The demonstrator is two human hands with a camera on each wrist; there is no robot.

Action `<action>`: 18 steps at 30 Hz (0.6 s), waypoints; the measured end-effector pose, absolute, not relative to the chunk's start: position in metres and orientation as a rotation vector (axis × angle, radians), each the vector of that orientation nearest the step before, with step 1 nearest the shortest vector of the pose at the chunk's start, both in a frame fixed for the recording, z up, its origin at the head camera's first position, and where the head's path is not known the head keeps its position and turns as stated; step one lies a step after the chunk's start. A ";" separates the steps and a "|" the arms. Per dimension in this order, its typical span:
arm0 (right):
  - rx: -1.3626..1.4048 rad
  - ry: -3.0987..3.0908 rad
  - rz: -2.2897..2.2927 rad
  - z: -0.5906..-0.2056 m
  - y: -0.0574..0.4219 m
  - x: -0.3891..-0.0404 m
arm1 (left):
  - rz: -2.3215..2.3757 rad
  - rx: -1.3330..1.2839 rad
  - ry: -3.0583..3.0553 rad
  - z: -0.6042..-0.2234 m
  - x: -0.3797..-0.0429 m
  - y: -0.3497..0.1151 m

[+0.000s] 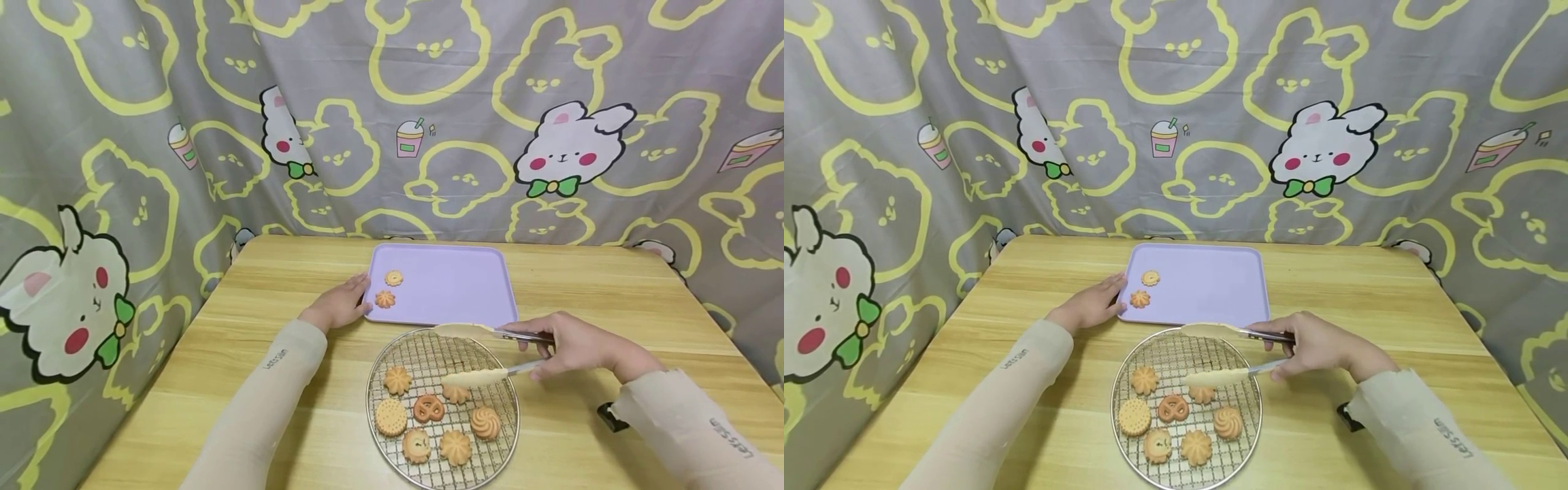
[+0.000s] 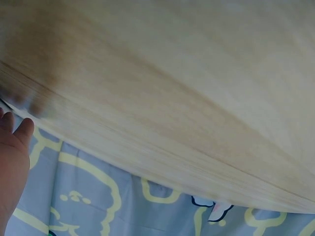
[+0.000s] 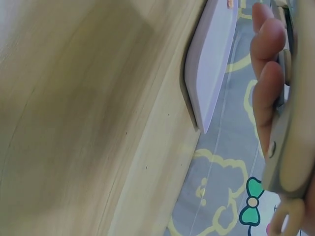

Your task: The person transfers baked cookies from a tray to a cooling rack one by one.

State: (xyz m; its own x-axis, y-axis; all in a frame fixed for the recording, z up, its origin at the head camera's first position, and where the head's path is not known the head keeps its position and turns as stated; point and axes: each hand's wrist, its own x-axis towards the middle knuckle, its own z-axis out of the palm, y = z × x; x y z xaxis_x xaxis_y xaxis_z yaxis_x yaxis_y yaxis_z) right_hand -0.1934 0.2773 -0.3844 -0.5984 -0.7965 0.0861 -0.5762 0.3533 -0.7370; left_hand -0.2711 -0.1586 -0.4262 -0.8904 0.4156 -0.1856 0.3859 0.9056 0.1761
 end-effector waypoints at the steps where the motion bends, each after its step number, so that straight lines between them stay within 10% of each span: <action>1: -1.229 2.339 -1.097 -0.384 0.277 -0.194 | 0.200 0.607 2.851 -0.426 -0.271 -0.159; 18: -1.049 2.509 -1.156 -0.381 0.270 -0.200 | 0.192 0.629 2.872 -0.430 -0.272 -0.160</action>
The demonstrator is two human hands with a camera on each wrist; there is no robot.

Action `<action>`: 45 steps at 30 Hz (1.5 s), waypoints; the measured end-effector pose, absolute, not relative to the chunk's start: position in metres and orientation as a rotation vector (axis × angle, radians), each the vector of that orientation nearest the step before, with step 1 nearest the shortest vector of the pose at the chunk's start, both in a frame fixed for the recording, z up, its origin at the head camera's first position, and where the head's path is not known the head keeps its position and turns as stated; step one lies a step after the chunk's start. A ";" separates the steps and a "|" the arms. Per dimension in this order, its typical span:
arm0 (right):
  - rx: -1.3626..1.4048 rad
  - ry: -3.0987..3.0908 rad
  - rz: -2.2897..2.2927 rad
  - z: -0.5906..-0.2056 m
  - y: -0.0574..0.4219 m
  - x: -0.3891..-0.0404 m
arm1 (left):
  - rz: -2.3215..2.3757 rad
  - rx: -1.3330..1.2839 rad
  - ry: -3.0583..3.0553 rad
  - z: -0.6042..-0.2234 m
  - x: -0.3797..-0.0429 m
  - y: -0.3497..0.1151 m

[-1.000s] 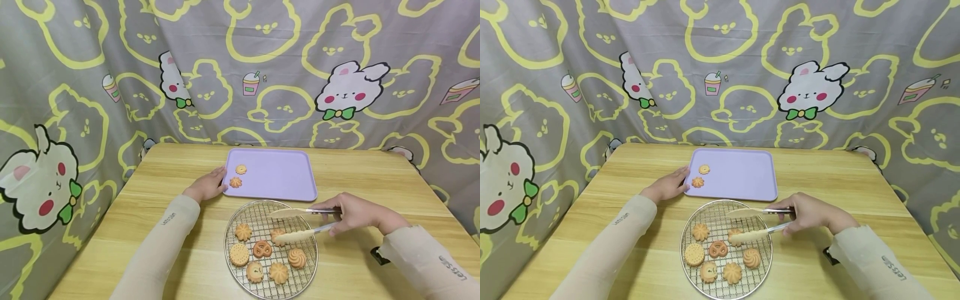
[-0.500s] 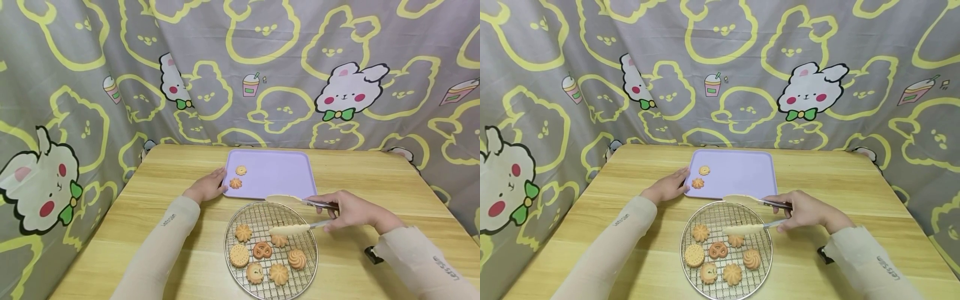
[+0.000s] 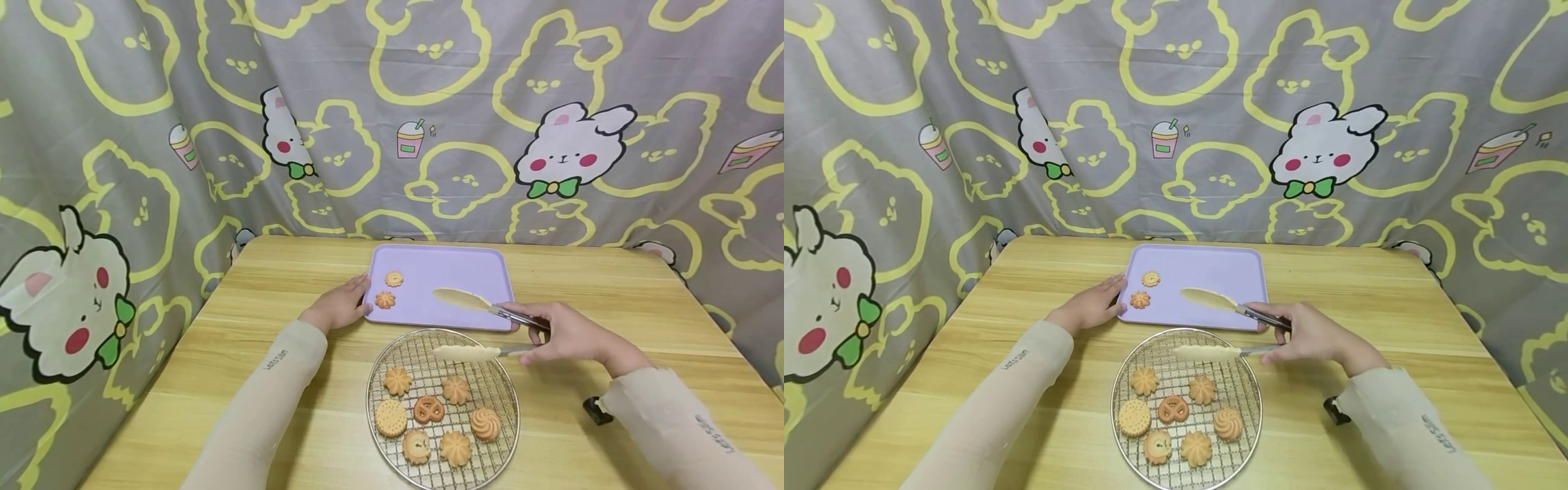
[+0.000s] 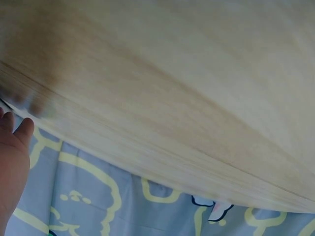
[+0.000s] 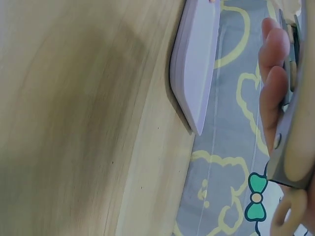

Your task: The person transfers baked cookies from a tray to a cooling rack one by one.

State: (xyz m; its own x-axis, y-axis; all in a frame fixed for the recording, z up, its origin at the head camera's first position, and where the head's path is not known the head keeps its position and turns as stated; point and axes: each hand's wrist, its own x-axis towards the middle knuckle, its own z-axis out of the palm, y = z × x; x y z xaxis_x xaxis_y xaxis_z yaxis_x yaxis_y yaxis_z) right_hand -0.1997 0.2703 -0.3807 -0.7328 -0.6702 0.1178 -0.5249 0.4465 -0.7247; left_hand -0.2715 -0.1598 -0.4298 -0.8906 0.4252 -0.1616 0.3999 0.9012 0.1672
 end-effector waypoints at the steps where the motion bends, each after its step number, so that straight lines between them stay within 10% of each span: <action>1: -1.035 2.515 -1.165 -0.381 0.270 -0.200 | 0.189 0.637 2.875 -0.430 -0.272 -0.160; 45: -0.758 2.648 -1.071 -0.400 0.221 -0.249 | 0.166 0.610 2.864 -0.431 -0.275 -0.160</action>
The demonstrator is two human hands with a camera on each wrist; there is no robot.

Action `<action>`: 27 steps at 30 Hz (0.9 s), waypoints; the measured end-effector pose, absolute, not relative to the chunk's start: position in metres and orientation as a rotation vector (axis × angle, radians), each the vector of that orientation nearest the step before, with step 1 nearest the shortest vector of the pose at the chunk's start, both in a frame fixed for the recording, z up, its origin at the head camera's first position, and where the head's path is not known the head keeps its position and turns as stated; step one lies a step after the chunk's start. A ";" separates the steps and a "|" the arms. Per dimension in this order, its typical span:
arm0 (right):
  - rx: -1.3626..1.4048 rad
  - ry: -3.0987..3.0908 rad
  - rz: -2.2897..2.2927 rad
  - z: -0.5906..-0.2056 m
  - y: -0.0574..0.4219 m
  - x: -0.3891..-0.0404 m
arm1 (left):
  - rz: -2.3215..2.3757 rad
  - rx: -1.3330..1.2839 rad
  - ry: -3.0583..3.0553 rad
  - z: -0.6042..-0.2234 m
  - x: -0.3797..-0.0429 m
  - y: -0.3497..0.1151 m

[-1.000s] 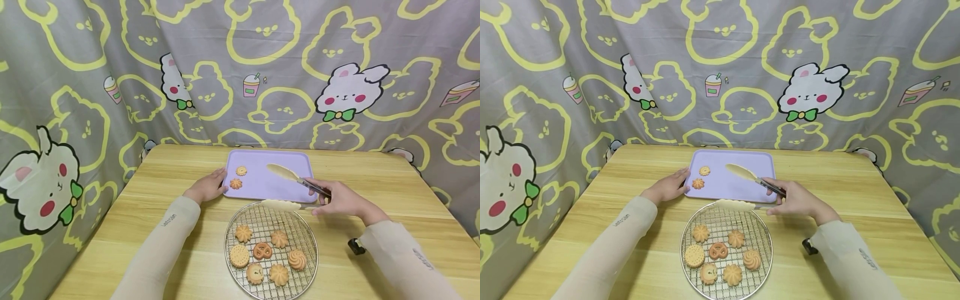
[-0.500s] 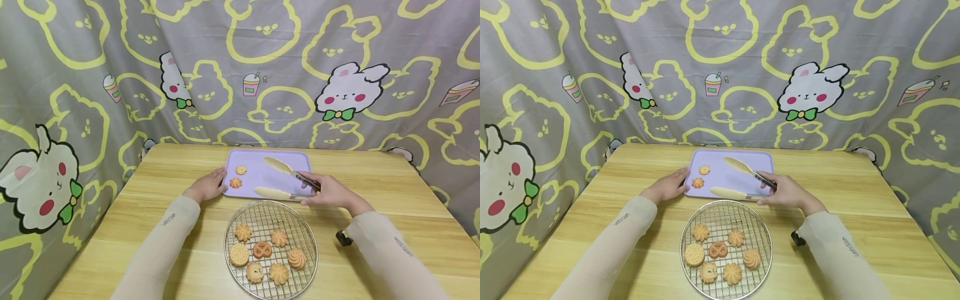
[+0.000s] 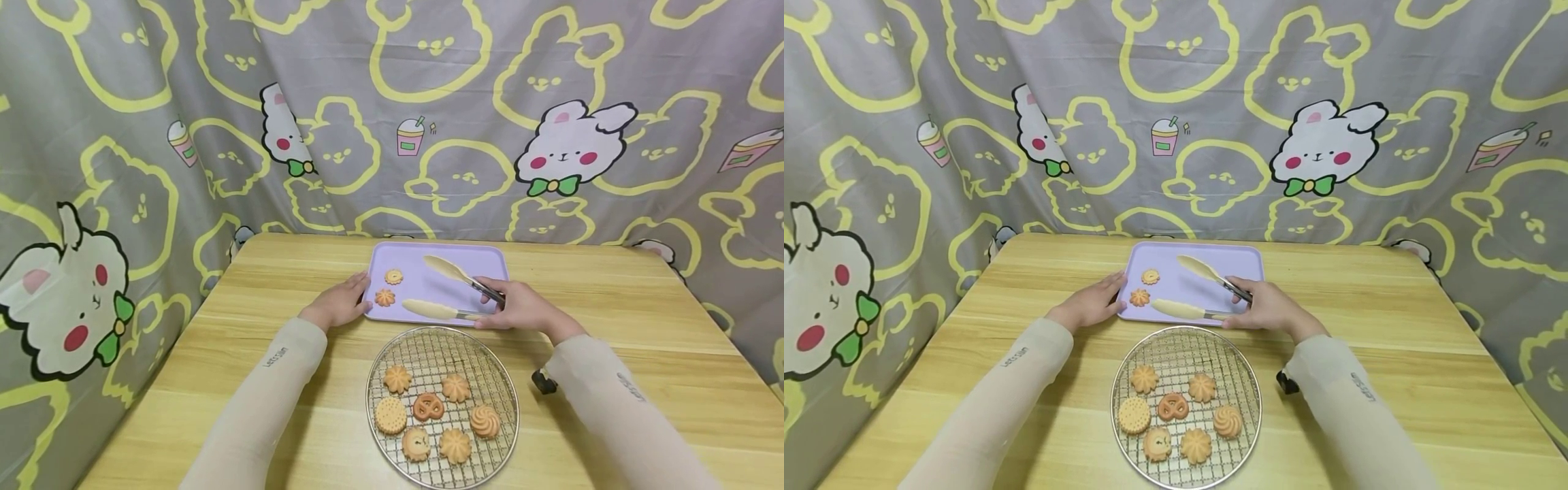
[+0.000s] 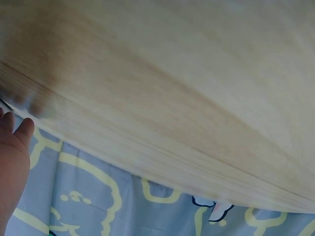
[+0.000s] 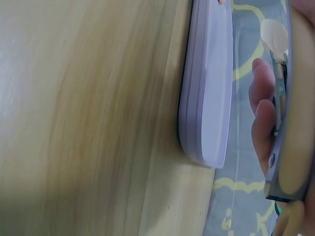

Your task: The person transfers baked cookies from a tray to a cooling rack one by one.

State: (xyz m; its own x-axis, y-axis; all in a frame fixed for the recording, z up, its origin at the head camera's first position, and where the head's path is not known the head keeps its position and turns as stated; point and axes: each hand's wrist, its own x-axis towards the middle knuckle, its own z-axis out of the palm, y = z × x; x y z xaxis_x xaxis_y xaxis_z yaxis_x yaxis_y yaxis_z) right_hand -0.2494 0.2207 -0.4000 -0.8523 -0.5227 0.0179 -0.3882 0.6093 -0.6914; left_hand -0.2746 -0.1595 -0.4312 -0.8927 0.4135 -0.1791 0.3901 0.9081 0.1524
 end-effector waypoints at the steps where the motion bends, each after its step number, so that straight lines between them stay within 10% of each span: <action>1: -0.751 2.653 -1.060 -0.400 0.219 -0.250 | 0.166 0.612 2.864 -0.431 -0.274 -0.160; 27: -0.720 2.732 -0.775 -0.395 0.181 -0.259 | 0.162 0.635 2.863 -0.430 -0.274 -0.160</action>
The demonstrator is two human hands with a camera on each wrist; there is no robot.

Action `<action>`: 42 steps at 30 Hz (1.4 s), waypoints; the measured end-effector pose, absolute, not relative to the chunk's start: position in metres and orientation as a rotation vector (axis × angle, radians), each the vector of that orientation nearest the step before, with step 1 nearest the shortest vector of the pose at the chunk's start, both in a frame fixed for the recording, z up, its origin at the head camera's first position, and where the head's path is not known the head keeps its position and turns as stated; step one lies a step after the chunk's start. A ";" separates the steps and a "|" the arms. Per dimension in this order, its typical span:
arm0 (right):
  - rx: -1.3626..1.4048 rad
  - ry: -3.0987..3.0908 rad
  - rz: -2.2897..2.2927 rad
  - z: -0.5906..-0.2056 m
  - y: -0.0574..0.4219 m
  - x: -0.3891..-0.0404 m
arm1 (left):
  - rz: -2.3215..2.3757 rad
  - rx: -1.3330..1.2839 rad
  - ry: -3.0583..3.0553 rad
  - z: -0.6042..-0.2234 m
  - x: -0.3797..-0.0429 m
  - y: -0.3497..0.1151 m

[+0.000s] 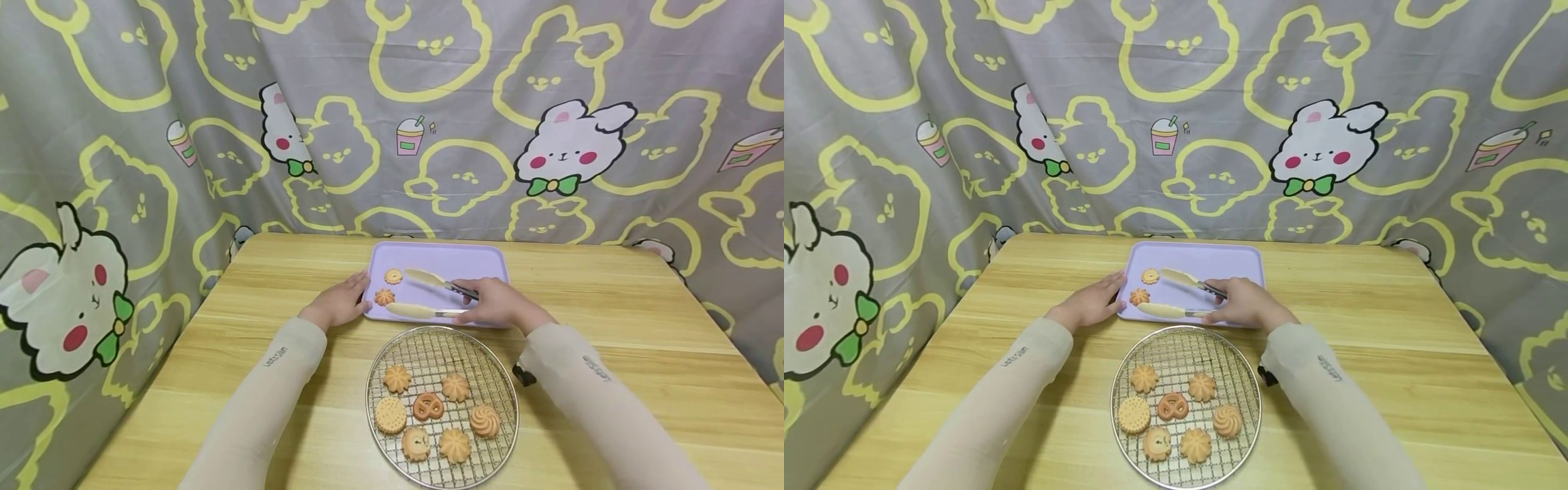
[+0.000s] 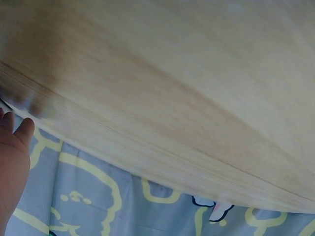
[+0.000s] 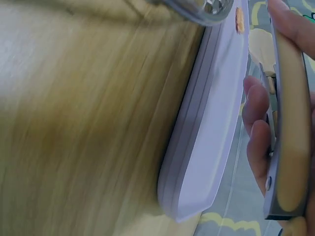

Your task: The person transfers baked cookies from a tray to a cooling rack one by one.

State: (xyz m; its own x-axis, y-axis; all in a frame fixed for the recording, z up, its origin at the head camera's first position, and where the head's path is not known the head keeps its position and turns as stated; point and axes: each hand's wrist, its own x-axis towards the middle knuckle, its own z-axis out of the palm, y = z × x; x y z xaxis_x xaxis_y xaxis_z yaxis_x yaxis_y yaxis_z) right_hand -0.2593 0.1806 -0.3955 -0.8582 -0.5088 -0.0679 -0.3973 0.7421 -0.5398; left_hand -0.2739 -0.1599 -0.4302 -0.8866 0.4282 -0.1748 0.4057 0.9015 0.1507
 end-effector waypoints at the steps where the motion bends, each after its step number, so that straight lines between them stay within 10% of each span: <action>1: -0.716 2.732 -0.765 -0.395 0.179 -0.259 | 0.165 0.636 2.863 -0.430 -0.274 -0.160; 42: -0.755 2.739 -0.542 -0.386 0.141 -0.258 | 0.157 0.639 2.861 -0.431 -0.275 -0.160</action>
State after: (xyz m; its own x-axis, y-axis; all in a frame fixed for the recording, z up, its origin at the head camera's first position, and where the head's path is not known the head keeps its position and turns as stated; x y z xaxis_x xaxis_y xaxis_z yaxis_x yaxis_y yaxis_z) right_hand -0.2580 0.1410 -0.3865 -0.8348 -0.5332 -0.1372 -0.4408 0.7966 -0.4136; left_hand -0.2748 -0.1604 -0.4308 -0.8852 0.4306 -0.1761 0.4088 0.9006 0.1473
